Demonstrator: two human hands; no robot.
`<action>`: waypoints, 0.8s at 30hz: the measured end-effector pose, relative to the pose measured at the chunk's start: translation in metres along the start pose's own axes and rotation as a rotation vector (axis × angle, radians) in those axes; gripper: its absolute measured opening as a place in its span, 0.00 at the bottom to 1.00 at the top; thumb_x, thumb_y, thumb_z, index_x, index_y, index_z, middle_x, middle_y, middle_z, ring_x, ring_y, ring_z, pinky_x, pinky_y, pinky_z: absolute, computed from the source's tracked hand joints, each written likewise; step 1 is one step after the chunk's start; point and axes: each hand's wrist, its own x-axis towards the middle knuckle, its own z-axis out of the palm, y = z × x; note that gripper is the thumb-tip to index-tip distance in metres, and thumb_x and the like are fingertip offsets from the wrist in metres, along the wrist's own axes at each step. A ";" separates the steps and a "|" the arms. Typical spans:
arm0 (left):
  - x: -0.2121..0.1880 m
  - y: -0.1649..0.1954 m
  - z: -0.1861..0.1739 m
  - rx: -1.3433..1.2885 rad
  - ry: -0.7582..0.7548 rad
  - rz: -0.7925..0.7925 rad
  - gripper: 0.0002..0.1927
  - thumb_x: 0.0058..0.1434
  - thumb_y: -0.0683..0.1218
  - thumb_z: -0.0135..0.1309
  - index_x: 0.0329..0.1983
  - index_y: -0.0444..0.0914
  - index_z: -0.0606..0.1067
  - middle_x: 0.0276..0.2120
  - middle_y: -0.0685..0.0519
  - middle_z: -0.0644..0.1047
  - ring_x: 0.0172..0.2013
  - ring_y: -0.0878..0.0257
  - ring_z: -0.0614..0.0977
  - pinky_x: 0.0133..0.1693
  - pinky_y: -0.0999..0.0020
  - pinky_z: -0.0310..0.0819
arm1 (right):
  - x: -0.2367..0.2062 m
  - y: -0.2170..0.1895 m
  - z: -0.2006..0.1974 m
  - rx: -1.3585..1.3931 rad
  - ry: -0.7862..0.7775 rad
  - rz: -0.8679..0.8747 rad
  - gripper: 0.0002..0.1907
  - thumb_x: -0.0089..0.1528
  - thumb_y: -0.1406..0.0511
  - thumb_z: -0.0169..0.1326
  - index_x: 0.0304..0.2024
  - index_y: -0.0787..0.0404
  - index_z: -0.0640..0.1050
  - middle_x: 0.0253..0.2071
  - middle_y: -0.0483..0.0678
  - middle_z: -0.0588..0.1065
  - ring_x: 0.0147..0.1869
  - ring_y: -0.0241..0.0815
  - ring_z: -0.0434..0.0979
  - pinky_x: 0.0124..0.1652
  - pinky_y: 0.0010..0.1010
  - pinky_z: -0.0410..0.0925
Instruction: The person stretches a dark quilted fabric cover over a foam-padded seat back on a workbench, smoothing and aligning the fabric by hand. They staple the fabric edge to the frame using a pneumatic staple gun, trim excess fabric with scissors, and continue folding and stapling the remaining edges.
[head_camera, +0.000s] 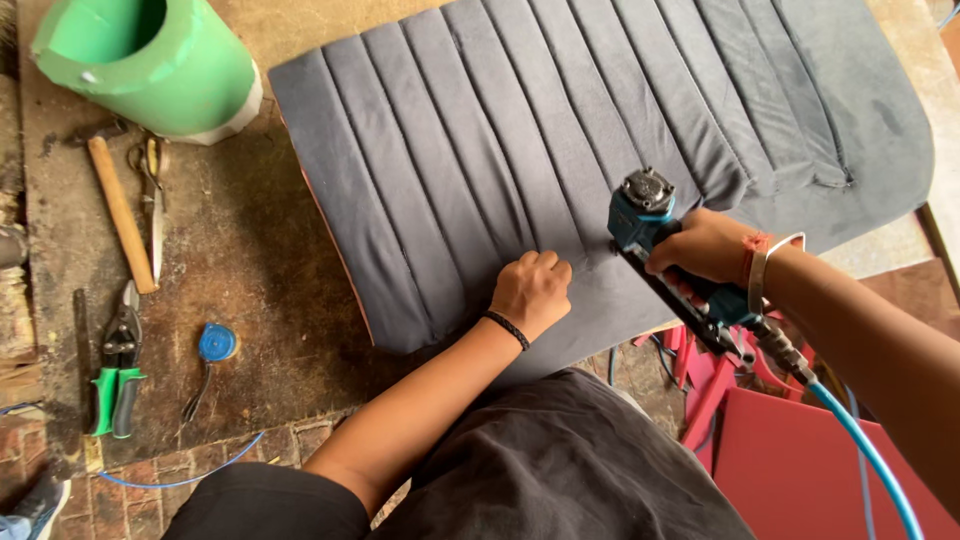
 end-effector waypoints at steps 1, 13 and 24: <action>0.000 -0.001 -0.002 -0.005 0.031 0.020 0.04 0.47 0.38 0.54 0.21 0.40 0.72 0.25 0.52 0.73 0.29 0.55 0.77 0.29 0.62 0.74 | -0.003 -0.004 0.001 0.016 0.013 0.028 0.16 0.55 0.66 0.61 0.21 0.77 0.78 0.18 0.58 0.75 0.18 0.48 0.75 0.21 0.40 0.68; -0.030 0.003 -0.035 -0.045 0.088 0.100 0.05 0.59 0.39 0.57 0.38 0.36 0.79 0.32 0.53 0.76 0.35 0.58 0.79 0.40 0.65 0.76 | -0.028 -0.049 0.041 0.002 -0.046 0.004 0.19 0.56 0.64 0.62 0.18 0.75 0.76 0.15 0.55 0.72 0.17 0.46 0.72 0.21 0.38 0.66; -0.042 -0.012 -0.046 -0.164 0.007 0.103 0.04 0.61 0.39 0.57 0.39 0.37 0.75 0.40 0.52 0.78 0.44 0.57 0.81 0.46 0.64 0.78 | -0.024 -0.066 0.070 0.021 -0.139 0.023 0.18 0.57 0.64 0.62 0.21 0.75 0.75 0.17 0.56 0.71 0.17 0.46 0.70 0.20 0.39 0.64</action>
